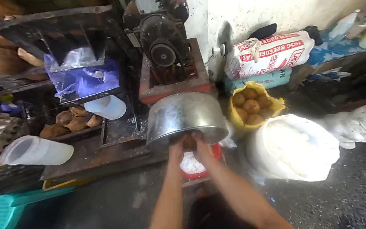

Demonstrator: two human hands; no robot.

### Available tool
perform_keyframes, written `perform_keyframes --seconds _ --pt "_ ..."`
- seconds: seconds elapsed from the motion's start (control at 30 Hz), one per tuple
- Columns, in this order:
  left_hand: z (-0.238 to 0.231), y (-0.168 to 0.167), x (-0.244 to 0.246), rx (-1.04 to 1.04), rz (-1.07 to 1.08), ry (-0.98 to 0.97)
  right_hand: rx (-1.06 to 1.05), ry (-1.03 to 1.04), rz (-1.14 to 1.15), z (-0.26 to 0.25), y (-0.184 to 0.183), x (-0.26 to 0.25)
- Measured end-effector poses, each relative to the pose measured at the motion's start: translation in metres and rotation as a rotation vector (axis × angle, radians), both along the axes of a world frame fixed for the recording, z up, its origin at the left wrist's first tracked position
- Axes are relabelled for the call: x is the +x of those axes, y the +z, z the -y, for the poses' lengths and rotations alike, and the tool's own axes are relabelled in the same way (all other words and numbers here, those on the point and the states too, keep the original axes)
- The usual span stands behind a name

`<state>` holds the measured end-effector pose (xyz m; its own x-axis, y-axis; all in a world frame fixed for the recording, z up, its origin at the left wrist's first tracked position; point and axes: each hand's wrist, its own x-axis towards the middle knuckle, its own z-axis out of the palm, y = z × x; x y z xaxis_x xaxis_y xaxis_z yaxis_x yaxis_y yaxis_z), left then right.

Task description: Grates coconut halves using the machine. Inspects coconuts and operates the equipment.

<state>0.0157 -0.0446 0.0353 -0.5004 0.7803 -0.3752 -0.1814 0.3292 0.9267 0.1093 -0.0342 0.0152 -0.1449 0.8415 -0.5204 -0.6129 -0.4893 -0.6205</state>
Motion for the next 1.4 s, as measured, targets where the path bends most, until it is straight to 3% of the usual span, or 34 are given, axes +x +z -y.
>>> perform_keyframes --seconds 0.1,0.17,0.27,0.47,0.67,0.8,0.93,1.07,1.17,1.23,1.3,1.4 --pt "-0.043 0.044 0.02 -0.22 -0.52 -0.347 -0.29 -0.035 -0.295 -0.028 0.018 0.011" --pt "-0.058 0.048 0.036 -0.419 -0.834 -0.593 -0.374 -0.045 -0.4 -0.031 0.012 0.017" --pt "-0.064 0.042 0.046 -0.548 -0.95 -0.695 -0.353 -0.055 -0.397 -0.032 0.002 0.014" --pt "-0.056 0.017 0.028 -0.377 -0.563 -0.391 -0.372 -0.112 -0.191 -0.033 -0.006 0.001" --pt "-0.044 -0.002 0.018 -0.244 -0.477 -0.311 -0.278 -0.173 -0.112 -0.033 -0.017 -0.008" --pt "-0.041 -0.023 0.012 -0.199 -0.438 -0.217 -0.158 -0.161 0.026 -0.03 -0.023 -0.011" --pt "-0.044 -0.051 0.003 -0.058 -0.217 -0.107 0.109 -0.158 0.16 -0.026 -0.032 -0.013" --pt "-0.043 -0.06 0.011 0.155 0.252 -0.004 0.221 -0.05 0.271 -0.012 -0.022 0.01" --pt "-0.013 -0.059 0.01 0.153 0.737 0.013 0.343 0.011 0.317 0.018 -0.027 0.035" --pt "0.019 -0.062 0.011 0.092 0.893 -0.002 0.385 0.035 0.349 0.041 -0.032 0.042" --pt "0.038 -0.06 0.01 0.031 0.765 -0.007 0.332 0.007 0.337 0.049 -0.033 0.035" --pt "0.04 -0.035 0.007 0.08 0.354 -0.014 0.221 -0.006 0.209 0.034 -0.028 0.016"
